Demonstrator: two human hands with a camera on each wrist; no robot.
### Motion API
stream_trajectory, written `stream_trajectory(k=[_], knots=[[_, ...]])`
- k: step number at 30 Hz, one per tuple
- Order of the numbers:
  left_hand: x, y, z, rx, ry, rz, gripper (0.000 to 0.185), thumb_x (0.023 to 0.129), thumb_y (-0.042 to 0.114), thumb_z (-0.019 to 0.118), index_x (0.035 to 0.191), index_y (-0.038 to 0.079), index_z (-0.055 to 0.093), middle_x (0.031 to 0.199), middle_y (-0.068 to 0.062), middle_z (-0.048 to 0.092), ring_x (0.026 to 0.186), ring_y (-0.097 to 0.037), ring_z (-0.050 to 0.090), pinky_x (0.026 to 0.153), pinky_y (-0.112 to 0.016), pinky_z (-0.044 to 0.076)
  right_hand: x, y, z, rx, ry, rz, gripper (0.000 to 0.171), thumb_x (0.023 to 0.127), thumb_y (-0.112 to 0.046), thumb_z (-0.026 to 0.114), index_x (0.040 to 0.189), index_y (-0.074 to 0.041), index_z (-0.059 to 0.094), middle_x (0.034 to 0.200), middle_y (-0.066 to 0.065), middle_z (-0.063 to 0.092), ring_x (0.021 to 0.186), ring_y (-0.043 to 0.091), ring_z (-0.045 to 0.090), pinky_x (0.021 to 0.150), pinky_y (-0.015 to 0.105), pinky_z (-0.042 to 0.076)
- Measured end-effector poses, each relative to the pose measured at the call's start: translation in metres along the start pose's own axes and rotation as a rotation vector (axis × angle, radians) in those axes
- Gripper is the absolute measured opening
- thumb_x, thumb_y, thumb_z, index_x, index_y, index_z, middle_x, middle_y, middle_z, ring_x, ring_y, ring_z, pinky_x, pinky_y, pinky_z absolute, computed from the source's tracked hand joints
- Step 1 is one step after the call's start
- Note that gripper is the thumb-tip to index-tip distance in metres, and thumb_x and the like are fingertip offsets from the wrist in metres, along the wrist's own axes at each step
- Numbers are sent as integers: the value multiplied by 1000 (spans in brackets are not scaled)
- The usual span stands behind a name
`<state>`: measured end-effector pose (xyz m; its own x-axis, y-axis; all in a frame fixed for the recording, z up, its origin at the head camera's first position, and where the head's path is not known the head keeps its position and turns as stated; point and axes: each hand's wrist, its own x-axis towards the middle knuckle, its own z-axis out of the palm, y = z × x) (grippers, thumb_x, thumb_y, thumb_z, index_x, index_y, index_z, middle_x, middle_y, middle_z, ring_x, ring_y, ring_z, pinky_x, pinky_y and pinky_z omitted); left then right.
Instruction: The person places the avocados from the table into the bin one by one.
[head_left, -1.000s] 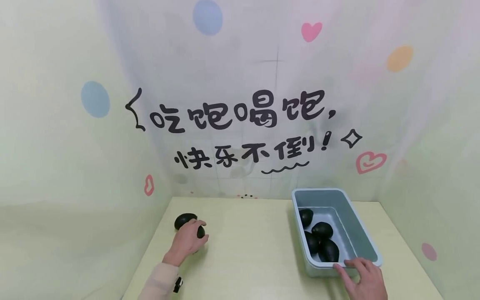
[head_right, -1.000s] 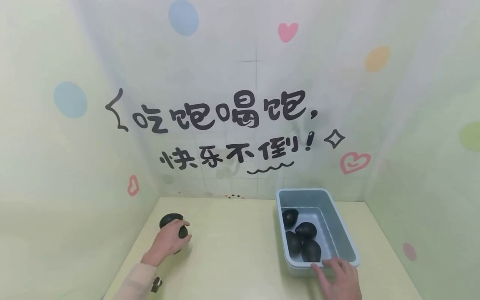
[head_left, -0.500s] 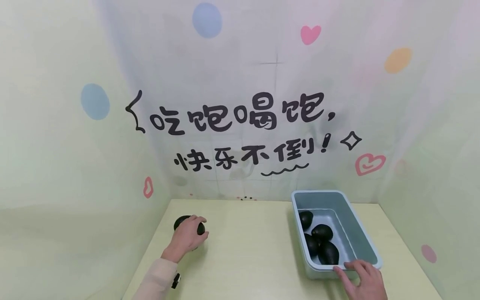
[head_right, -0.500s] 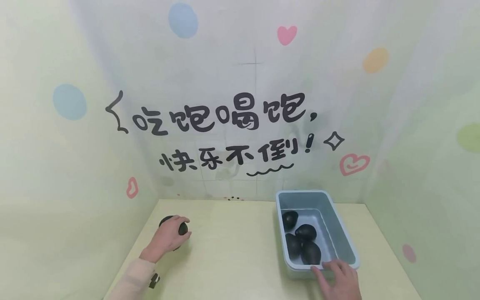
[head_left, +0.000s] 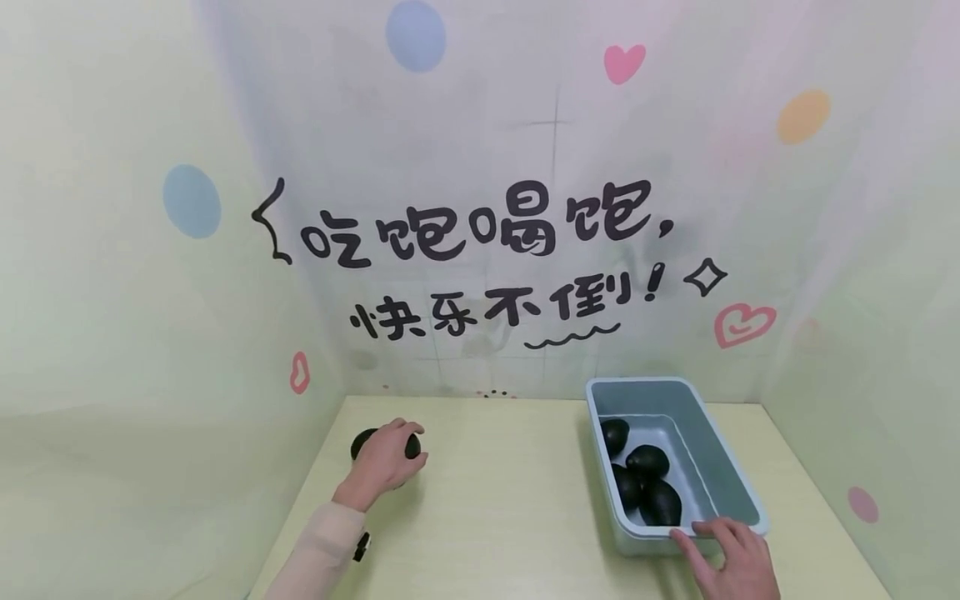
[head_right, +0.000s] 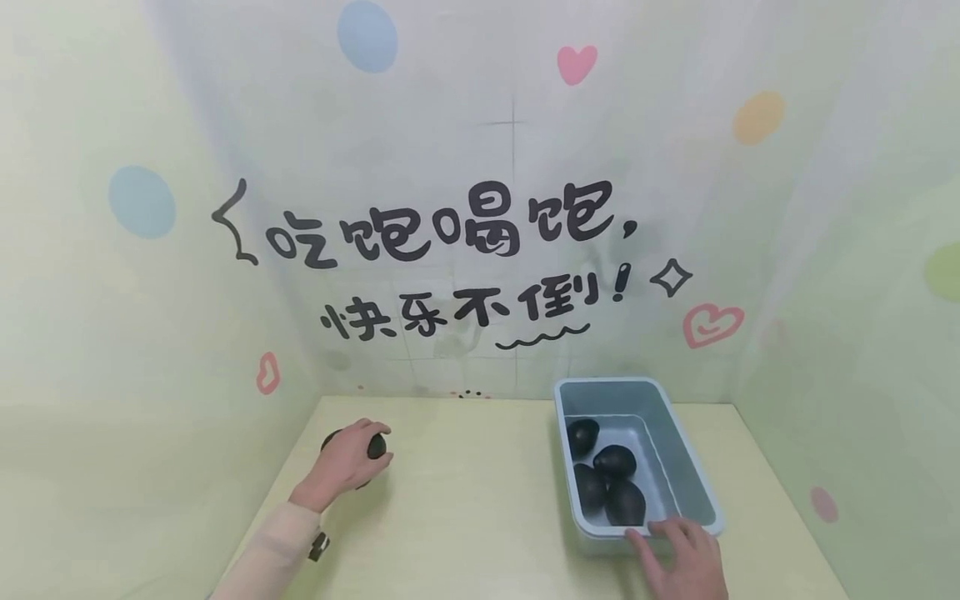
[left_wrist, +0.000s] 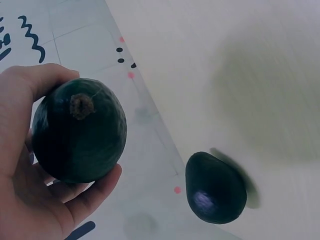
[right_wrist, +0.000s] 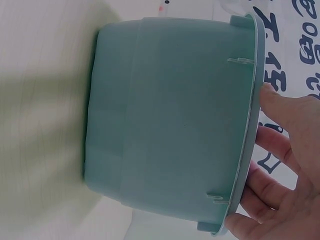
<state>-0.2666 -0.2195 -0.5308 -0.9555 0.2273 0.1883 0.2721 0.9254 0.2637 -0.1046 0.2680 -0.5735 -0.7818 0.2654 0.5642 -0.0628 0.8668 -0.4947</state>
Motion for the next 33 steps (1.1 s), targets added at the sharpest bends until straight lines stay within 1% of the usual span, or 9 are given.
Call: stream_trajectory(k=[4, 7, 13, 21, 28, 33], knots=[[3, 4, 0, -2, -5, 10, 39, 92, 30, 81, 125, 12, 74, 125, -13, 72, 106, -34, 72, 89, -50, 61, 1, 0, 0, -14, 1, -3, 25, 72, -25, 95, 85, -10, 78, 92, 11, 71, 94, 36, 62, 87, 42, 37], [6, 5, -1, -1, -8, 12, 38, 92, 29, 81, 125, 11, 74, 124, -14, 72, 106, -35, 72, 88, -51, 61, 0, -1, 2, -8, 6, -13, 26, 71, -23, 95, 85, -10, 78, 92, 12, 71, 93, 36, 62, 87, 42, 37], [11, 9, -4, 1, -25, 16, 40, 91, 30, 81, 125, 11, 74, 125, -13, 72, 110, -35, 71, 91, -51, 60, -1, -4, -1, -8, -12, 12, 25, 73, -23, 94, 84, -9, 77, 94, 14, 72, 95, 37, 64, 86, 44, 38], [26, 20, -13, 16, -17, 75, 40, 90, 28, 82, 124, 9, 74, 120, -12, 72, 108, -35, 71, 94, -51, 59, 1, -4, 0, -4, -4, 3, 24, 72, -21, 94, 84, -9, 77, 93, 14, 72, 94, 36, 64, 85, 44, 37], [32, 30, -13, 19, -20, 115, 39, 90, 28, 82, 123, 9, 74, 118, -12, 73, 107, -34, 72, 92, -50, 60, 0, -5, 0, -10, -5, -6, 25, 71, -20, 95, 84, -8, 77, 90, 13, 73, 93, 37, 64, 85, 45, 38], [38, 39, -14, 17, -28, 128, 40, 91, 30, 81, 124, 9, 74, 119, -11, 72, 109, -34, 71, 94, -49, 59, 1, -6, -2, -6, -15, 9, 25, 73, -21, 94, 87, -7, 78, 93, 15, 73, 96, 38, 64, 87, 44, 38]])
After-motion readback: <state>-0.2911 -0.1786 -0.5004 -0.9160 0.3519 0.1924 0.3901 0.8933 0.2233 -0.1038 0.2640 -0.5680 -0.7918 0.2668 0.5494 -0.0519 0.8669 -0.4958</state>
